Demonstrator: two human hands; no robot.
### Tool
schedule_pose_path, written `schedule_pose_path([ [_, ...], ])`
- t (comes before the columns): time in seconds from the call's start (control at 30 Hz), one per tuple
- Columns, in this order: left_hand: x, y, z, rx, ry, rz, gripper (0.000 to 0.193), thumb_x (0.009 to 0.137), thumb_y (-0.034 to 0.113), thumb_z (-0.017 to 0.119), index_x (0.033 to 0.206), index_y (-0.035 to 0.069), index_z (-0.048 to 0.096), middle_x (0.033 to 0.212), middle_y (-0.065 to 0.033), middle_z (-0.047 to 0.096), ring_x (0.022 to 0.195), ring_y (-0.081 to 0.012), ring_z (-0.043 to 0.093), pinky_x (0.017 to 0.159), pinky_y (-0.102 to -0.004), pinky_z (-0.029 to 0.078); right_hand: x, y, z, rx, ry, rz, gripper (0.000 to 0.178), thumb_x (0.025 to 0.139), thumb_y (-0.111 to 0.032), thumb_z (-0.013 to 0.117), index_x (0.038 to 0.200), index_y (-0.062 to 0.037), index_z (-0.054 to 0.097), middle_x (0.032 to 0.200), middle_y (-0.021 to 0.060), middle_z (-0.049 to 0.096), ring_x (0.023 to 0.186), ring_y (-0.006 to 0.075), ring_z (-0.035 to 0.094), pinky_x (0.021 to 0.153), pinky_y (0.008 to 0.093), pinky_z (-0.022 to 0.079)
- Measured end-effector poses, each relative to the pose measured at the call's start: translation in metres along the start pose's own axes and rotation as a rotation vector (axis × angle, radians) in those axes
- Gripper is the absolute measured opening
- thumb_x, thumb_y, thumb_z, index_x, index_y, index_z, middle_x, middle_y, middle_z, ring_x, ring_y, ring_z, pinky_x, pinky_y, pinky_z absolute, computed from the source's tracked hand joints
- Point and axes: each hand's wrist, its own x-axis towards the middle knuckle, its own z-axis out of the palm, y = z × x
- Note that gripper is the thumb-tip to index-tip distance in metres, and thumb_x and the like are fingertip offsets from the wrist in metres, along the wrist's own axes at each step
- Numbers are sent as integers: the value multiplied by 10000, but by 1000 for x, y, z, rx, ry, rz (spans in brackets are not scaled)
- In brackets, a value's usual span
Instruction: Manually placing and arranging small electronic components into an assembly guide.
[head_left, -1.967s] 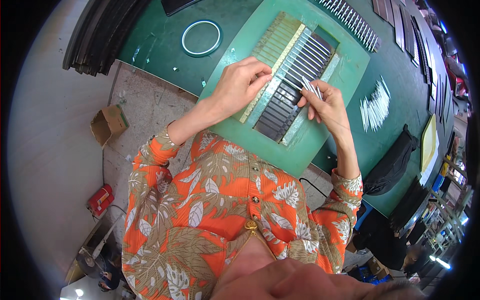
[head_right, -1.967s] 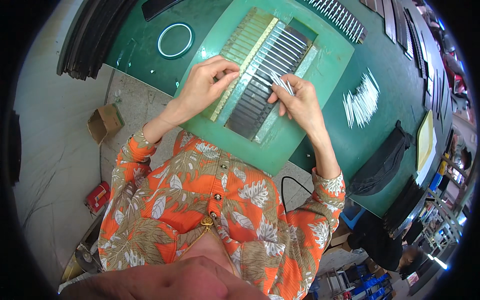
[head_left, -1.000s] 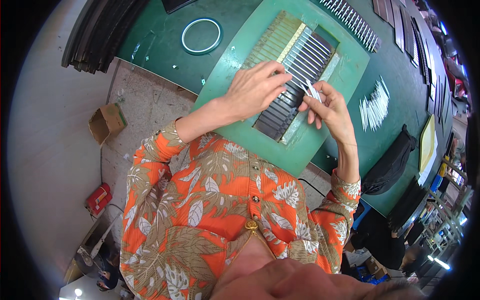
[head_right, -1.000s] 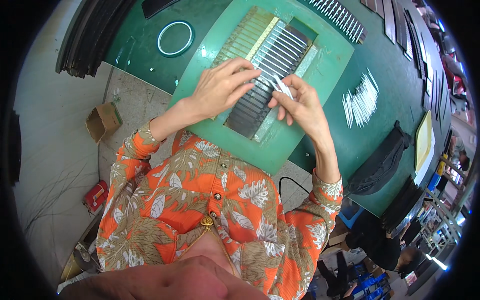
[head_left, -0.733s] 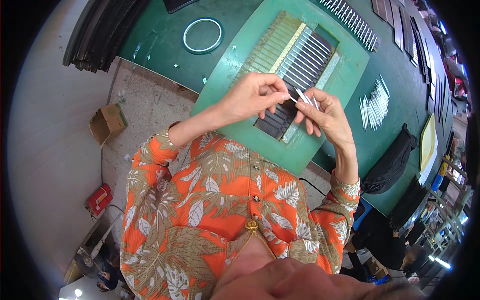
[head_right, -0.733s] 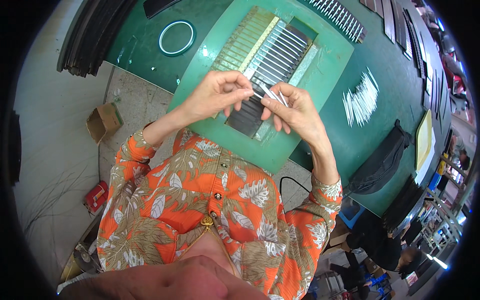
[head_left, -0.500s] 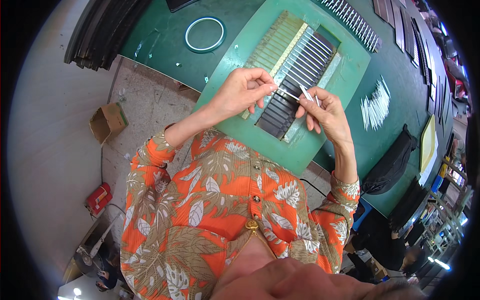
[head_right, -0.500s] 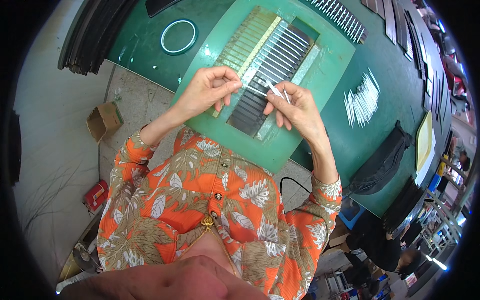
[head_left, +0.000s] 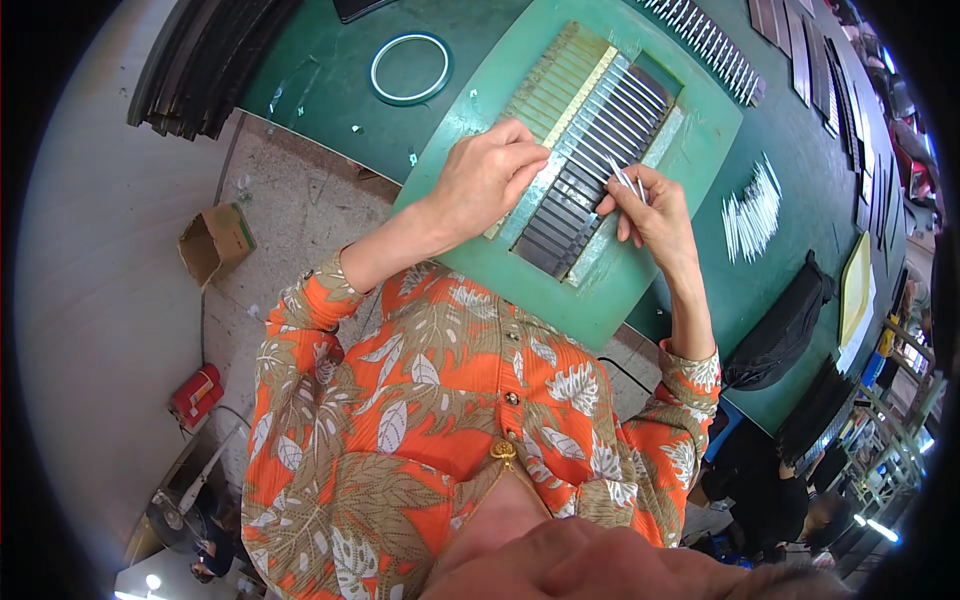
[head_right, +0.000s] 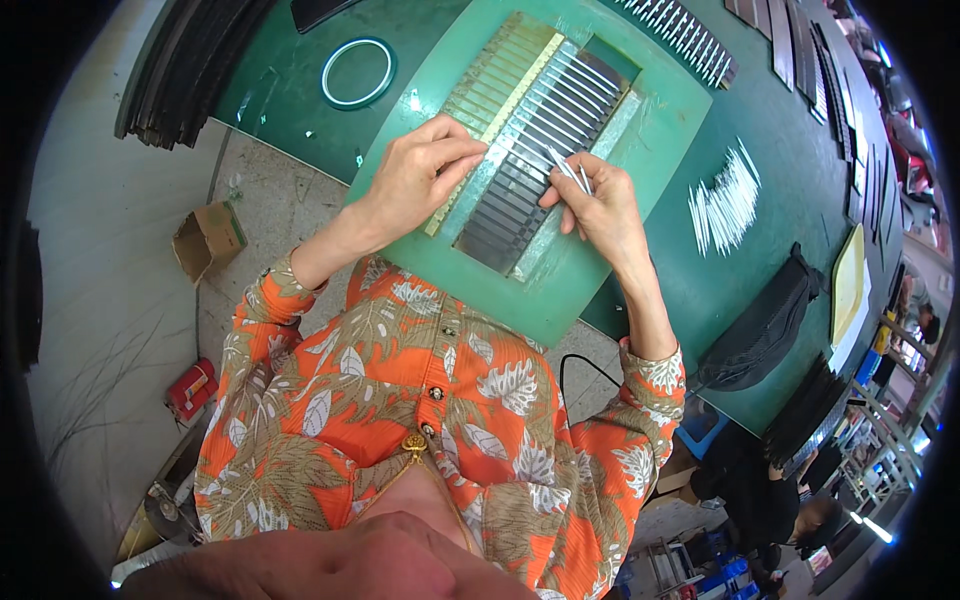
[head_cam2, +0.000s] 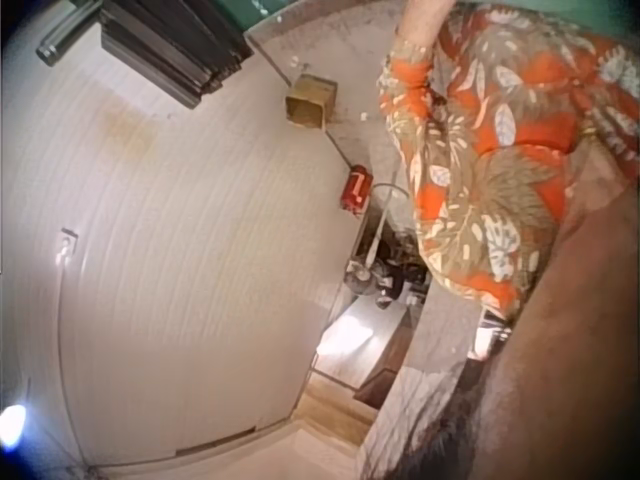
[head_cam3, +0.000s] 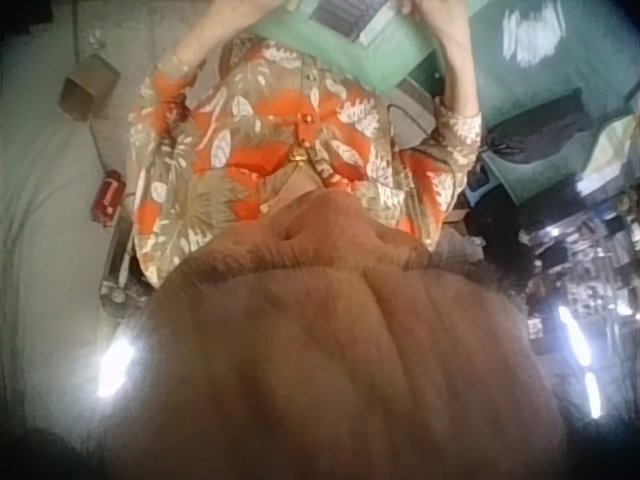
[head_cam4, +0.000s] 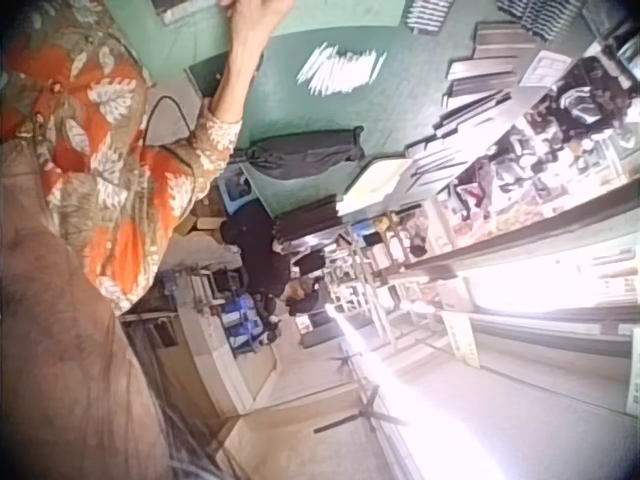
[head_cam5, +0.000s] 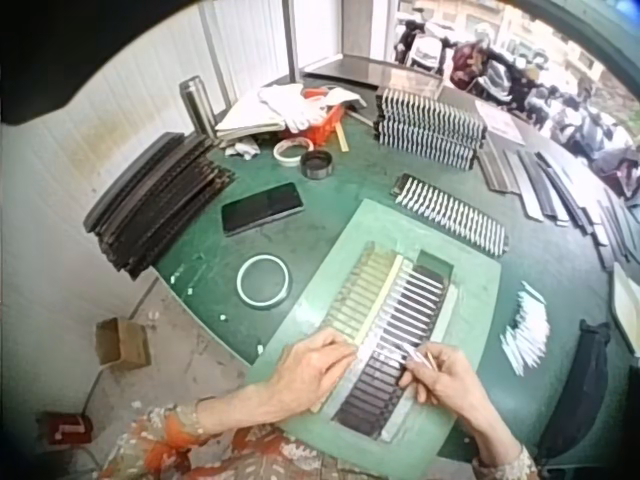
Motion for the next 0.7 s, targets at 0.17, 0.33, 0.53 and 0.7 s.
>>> schedule_pose_path([
  [0.17,9,0,6,76,-43,43,184,784,16,615,967,5,637,900,-84,593,731,-221,603,596,-321,489,5,-3,-8,-12,14,9,126,893,-140,558,855,-20,573,679,40,641,430,28,479,349,159,319],
  [0.33,19,6,17,362,-84,298,305,685,36,607,990,48,616,1006,-57,566,859,-219,579,593,-320,516,8,-2,-14,-17,19,10,126,892,-139,556,844,-24,570,666,38,635,428,29,478,349,161,324],
  [0.53,20,10,26,487,-192,312,310,690,91,583,997,54,612,1018,-46,558,899,-197,547,563,-290,522,2,-3,-25,-19,-5,39,130,895,-136,550,950,-18,549,696,43,634,446,39,493,357,164,340],
  [0.7,20,11,25,404,-153,295,255,725,75,593,977,39,611,1027,-52,553,870,-202,565,557,-297,513,-15,-6,-21,191,-64,-38,329,905,-88,503,1211,7,427,818,90,634,567,91,566,447,181,423],
])
